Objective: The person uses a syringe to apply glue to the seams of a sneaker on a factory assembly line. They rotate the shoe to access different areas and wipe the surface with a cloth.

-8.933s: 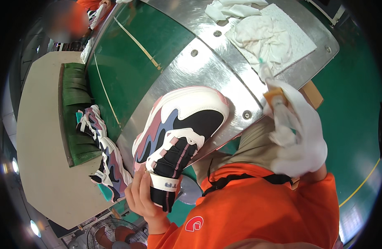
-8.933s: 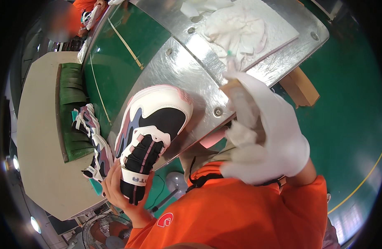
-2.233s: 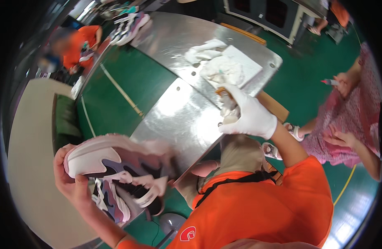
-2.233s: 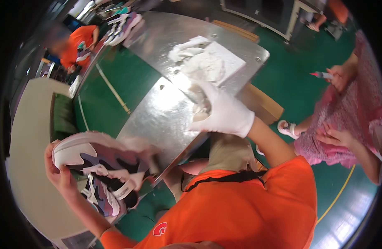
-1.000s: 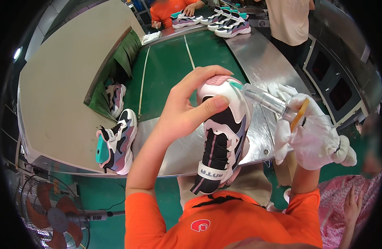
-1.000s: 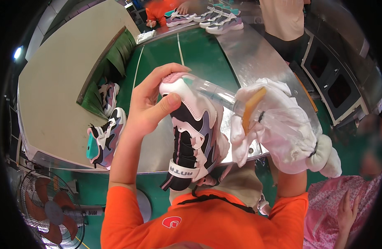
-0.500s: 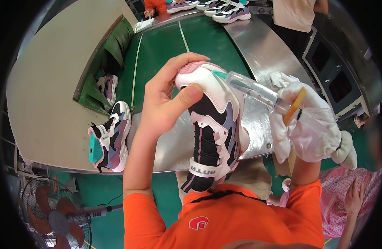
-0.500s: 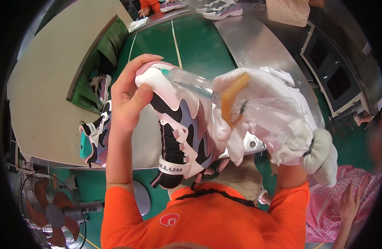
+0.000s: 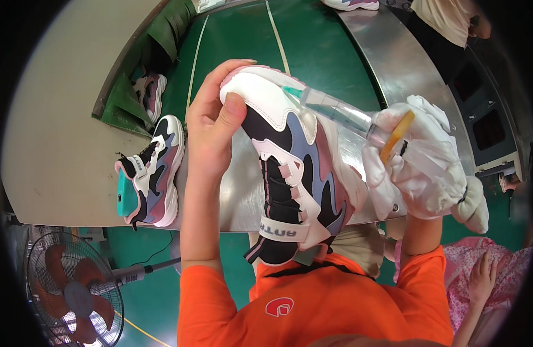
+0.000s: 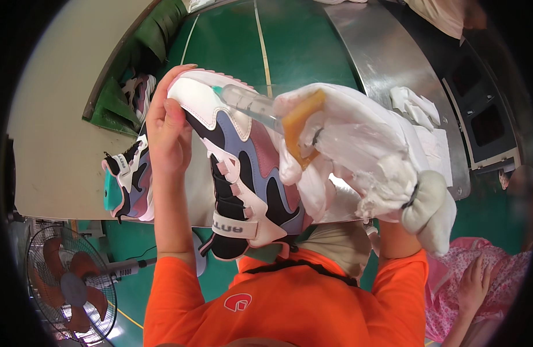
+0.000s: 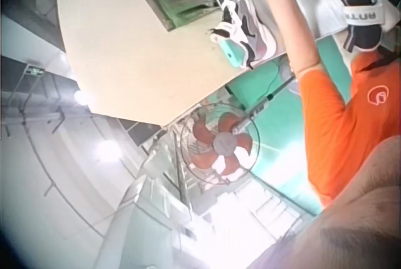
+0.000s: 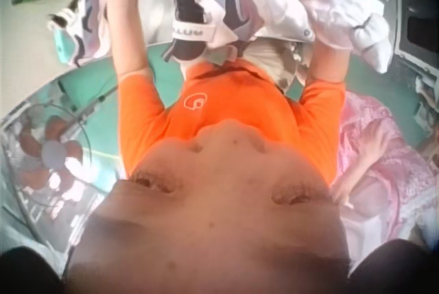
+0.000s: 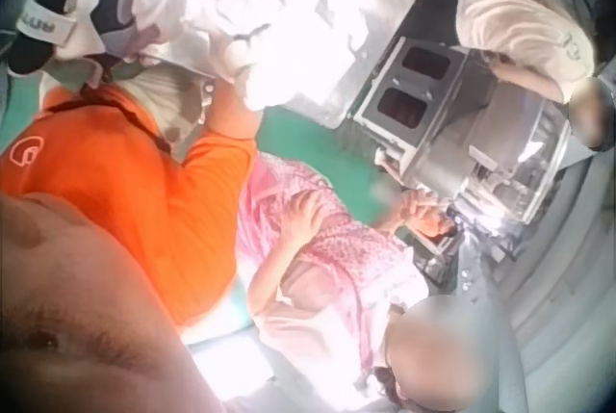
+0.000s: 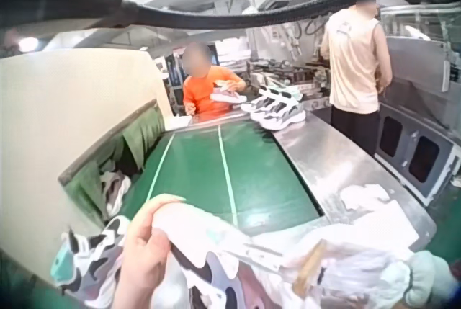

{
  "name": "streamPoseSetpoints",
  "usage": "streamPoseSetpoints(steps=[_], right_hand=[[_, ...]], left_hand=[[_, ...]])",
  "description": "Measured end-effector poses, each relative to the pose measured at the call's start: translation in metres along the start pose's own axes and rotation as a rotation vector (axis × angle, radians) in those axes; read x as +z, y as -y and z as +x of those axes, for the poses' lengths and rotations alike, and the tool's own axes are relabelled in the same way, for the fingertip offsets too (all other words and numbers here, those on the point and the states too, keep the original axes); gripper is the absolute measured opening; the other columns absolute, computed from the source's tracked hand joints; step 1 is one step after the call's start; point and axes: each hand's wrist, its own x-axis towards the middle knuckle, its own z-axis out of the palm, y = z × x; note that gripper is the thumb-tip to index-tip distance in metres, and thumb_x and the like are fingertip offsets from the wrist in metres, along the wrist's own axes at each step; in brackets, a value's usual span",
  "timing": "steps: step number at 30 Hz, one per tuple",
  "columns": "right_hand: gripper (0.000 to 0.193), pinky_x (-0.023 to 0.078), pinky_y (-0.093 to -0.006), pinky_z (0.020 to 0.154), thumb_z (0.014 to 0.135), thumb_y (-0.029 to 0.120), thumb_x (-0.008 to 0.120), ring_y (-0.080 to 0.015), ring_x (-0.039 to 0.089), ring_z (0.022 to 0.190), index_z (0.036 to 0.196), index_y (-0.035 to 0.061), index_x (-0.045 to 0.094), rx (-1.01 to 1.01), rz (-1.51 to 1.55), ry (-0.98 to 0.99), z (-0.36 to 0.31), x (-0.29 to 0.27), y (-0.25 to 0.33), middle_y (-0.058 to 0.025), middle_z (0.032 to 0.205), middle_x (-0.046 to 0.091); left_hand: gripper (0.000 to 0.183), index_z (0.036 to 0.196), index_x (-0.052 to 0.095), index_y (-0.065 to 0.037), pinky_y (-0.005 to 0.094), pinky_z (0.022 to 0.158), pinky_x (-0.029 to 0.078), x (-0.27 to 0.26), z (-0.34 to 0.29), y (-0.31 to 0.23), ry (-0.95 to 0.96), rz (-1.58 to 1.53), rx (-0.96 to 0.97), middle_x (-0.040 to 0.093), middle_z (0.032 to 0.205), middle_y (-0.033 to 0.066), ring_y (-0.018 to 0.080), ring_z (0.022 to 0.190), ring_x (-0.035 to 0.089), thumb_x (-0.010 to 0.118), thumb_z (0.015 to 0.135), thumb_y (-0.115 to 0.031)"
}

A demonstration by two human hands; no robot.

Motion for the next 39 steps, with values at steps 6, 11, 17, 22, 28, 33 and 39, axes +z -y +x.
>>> streamPoseSetpoints(steps=[6,11,17,22,28,33,39], right_hand=[[0.059,0.048,-0.0302,0.044,0.089,0.035,0.059,-0.0242,0.056,0.048,0.121,-0.0122,0.044,0.041,0.089,0.002,-0.011,-0.009,-0.003,-0.0227,0.085,0.056],[0.064,0.048,-0.0313,0.043,0.089,0.041,0.057,-0.0251,0.055,0.047,0.123,-0.0118,0.043,0.077,0.136,-0.015,-0.016,-0.010,-0.006,-0.0236,0.084,0.056],[0.070,0.049,-0.0326,0.042,0.088,0.047,0.055,-0.0262,0.054,0.046,0.125,-0.0114,0.042,0.103,0.186,-0.020,-0.016,-0.011,-0.013,-0.0247,0.082,0.055],[0.076,0.049,-0.0337,0.042,0.088,0.053,0.054,-0.0271,0.053,0.045,0.127,-0.0110,0.041,0.103,0.210,-0.031,-0.020,-0.014,-0.018,-0.0256,0.080,0.055],[0.080,0.049,-0.0346,0.041,0.087,0.057,0.053,-0.0278,0.053,0.044,0.128,-0.0108,0.041,0.123,0.223,-0.029,-0.027,-0.016,-0.021,-0.0265,0.079,0.055],[0.081,0.049,-0.0344,0.041,0.086,0.057,0.054,-0.0277,0.053,0.044,0.128,-0.0110,0.041,0.117,0.212,-0.029,-0.040,-0.016,-0.013,-0.0267,0.079,0.055],[0.082,0.049,-0.0343,0.041,0.085,0.056,0.055,-0.0276,0.053,0.044,0.128,-0.0113,0.041,0.109,0.172,-0.026,-0.051,-0.012,-0.007,-0.0270,0.079,0.055]], left_hand=[[0.060,0.132,0.050,0.003,0.0305,0.099,0.042,0.011,-0.015,0.003,-0.071,-0.073,-0.028,0.061,0.122,0.0121,0.0188,0.112,0.058,0.063,0.094,-0.041],[0.057,0.133,0.048,0.004,0.0318,0.100,0.042,0.013,-0.020,0.017,-0.115,-0.130,-0.056,0.060,0.123,0.0132,0.0199,0.114,0.057,0.058,0.097,-0.039],[0.053,0.132,0.047,0.003,0.0339,0.102,0.042,0.011,-0.030,0.029,-0.200,-0.173,-0.113,0.060,0.123,0.0128,0.0210,0.116,0.057,0.054,0.099,-0.038],[0.051,0.132,0.048,0.003,0.0343,0.102,0.042,0.007,-0.030,0.038,-0.221,-0.213,-0.137,0.060,0.123,0.0124,0.0204,0.116,0.057,0.052,0.100,-0.037],[0.051,0.133,0.048,0.002,0.0338,0.103,0.041,0.002,-0.033,0.041,-0.214,-0.239,-0.169,0.060,0.124,0.0120,0.0201,0.117,0.056,0.052,0.100,-0.037],[0.052,0.133,0.050,0.001,0.0336,0.103,0.041,0.009,-0.032,0.041,-0.193,-0.221,-0.159,0.061,0.124,0.0101,0.0196,0.117,0.056,0.053,0.100,-0.039],[0.051,0.133,0.050,0.000,0.0344,0.102,0.043,0.008,-0.028,0.047,-0.175,-0.234,-0.171,0.061,0.124,0.0095,0.0195,0.116,0.057,0.052,0.100,-0.039]])
